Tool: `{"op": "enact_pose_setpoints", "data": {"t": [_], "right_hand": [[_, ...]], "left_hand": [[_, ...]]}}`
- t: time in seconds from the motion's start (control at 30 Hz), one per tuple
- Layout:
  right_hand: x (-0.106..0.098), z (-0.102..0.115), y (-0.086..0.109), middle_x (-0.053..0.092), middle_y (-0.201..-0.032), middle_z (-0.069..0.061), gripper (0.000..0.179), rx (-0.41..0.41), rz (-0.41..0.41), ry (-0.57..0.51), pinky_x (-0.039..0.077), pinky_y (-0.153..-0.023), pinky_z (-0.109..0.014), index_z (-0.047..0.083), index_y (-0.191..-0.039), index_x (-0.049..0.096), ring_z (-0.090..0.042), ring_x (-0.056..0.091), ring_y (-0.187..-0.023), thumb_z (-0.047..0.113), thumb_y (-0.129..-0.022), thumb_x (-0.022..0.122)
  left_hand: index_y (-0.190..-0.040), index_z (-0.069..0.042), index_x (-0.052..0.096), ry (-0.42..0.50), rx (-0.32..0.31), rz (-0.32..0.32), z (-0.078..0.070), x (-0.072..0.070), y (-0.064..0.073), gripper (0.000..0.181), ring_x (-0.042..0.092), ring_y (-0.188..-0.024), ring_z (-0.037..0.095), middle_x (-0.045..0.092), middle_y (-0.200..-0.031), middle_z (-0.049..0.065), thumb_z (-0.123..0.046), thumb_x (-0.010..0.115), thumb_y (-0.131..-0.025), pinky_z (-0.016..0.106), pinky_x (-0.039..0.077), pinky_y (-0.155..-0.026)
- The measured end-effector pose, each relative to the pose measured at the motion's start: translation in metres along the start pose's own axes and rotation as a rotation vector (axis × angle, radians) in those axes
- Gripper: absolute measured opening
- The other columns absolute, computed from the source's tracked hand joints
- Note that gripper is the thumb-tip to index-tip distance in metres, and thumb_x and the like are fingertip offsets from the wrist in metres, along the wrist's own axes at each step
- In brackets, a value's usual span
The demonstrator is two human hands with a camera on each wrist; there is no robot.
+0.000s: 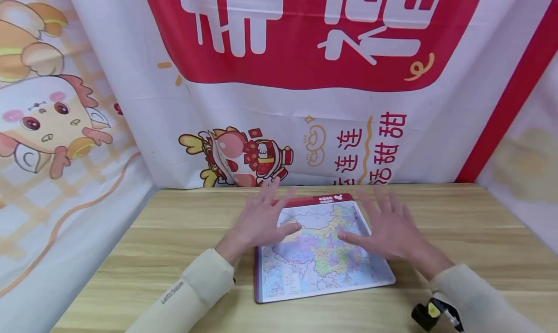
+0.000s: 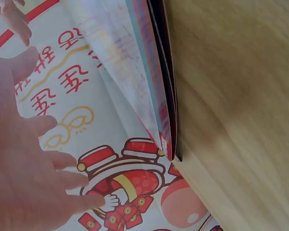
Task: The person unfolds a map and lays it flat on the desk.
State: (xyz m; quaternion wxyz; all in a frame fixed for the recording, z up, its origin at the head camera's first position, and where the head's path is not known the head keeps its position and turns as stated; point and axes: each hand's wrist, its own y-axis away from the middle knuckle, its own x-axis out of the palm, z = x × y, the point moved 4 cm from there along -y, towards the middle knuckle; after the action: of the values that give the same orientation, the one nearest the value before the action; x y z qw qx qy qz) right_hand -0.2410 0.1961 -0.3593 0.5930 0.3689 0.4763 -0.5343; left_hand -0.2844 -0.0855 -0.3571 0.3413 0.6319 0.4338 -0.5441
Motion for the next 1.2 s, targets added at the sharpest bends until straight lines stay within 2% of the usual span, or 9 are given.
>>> {"op": "enact_pose_setpoints", "data": {"t": [0.1, 0.27, 0.43, 0.6, 0.7, 0.87, 1.07, 1.2], "right_hand": [[0.007, 0.005, 0.008, 0.009, -0.176, -0.030, 0.123, 0.001, 0.014, -0.017, 0.014, -0.120, -0.085, 0.020, -0.172, 0.016, -0.066, 0.009, -0.157, 0.092, -0.082, 0.057], [0.022, 0.013, 0.025, 0.018, -0.172, -0.036, 0.128, -0.010, 0.062, -0.059, 0.027, -0.119, -0.080, 0.003, -0.169, 0.019, -0.065, 0.017, -0.155, 0.085, -0.082, 0.066], [0.036, 0.023, 0.036, 0.019, -0.172, -0.035, 0.132, -0.030, 0.112, -0.098, 0.029, -0.122, -0.075, -0.006, -0.166, 0.021, -0.062, 0.018, -0.157, 0.084, -0.082, 0.068], [0.045, 0.028, 0.040, 0.018, -0.173, -0.034, 0.136, -0.008, 0.186, -0.117, 0.028, -0.125, -0.072, -0.010, -0.165, 0.021, -0.058, 0.017, -0.159, 0.084, -0.079, 0.071], [0.049, 0.025, 0.042, 0.016, -0.173, -0.034, 0.137, 0.022, 0.220, -0.134, 0.027, -0.126, -0.071, -0.010, -0.165, 0.019, -0.056, 0.015, -0.160, 0.082, -0.079, 0.073], [0.051, 0.016, 0.041, 0.011, -0.174, -0.035, 0.139, 0.068, 0.225, -0.142, 0.029, -0.125, -0.071, -0.009, -0.166, 0.014, -0.056, 0.018, -0.160, 0.082, -0.078, 0.073], [0.049, 0.005, 0.038, 0.011, -0.172, -0.038, 0.136, 0.069, 0.195, -0.130, 0.032, -0.123, -0.070, -0.012, -0.164, 0.013, -0.058, 0.025, -0.156, 0.077, -0.082, 0.074], [0.047, -0.001, 0.034, 0.009, -0.171, -0.039, 0.134, 0.075, 0.195, -0.123, 0.031, -0.124, -0.070, -0.013, -0.164, 0.012, -0.059, 0.022, -0.156, 0.074, -0.084, 0.074]], "left_hand": [[-0.171, -0.034, 0.021, 0.008, 0.035, 0.025, -0.001, 0.004, -0.003, 0.091, -0.002, -0.169, 0.034, 0.002, -0.182, 0.005, -0.064, 0.064, -0.097, 0.070, 0.012, -0.132], [-0.170, -0.030, 0.027, 0.006, 0.073, 0.099, -0.001, 0.011, -0.006, 0.082, 0.004, -0.169, 0.031, 0.012, -0.181, -0.001, -0.059, 0.062, -0.101, 0.066, 0.016, -0.133], [-0.168, -0.029, 0.032, 0.010, 0.075, 0.199, 0.004, 0.019, -0.006, 0.075, 0.010, -0.169, 0.030, 0.018, -0.180, -0.002, -0.054, 0.060, -0.103, 0.066, 0.017, -0.133], [-0.166, -0.032, 0.037, 0.015, 0.037, 0.311, 0.010, 0.026, -0.004, 0.068, 0.014, -0.168, 0.028, 0.022, -0.179, -0.004, -0.050, 0.058, -0.105, 0.064, 0.021, -0.132], [-0.166, -0.034, 0.035, 0.002, 0.028, 0.357, 0.012, 0.031, -0.004, 0.066, 0.016, -0.168, 0.026, 0.023, -0.179, -0.006, -0.049, 0.058, -0.106, 0.062, 0.024, -0.132], [-0.166, -0.036, 0.036, 0.006, 0.021, 0.377, 0.012, 0.032, -0.003, 0.064, 0.018, -0.168, 0.024, 0.023, -0.179, -0.007, -0.047, 0.057, -0.107, 0.060, 0.025, -0.132], [-0.166, -0.034, 0.037, -0.001, 0.027, 0.370, 0.010, 0.029, 0.002, 0.066, 0.020, -0.167, 0.025, 0.026, -0.178, -0.005, -0.046, 0.060, -0.105, 0.063, 0.025, -0.132], [-0.166, -0.034, 0.036, -0.031, 0.020, 0.367, 0.010, 0.029, 0.008, 0.069, 0.021, -0.167, 0.027, 0.027, -0.178, -0.004, -0.047, 0.062, -0.104, 0.064, 0.025, -0.131]]}}
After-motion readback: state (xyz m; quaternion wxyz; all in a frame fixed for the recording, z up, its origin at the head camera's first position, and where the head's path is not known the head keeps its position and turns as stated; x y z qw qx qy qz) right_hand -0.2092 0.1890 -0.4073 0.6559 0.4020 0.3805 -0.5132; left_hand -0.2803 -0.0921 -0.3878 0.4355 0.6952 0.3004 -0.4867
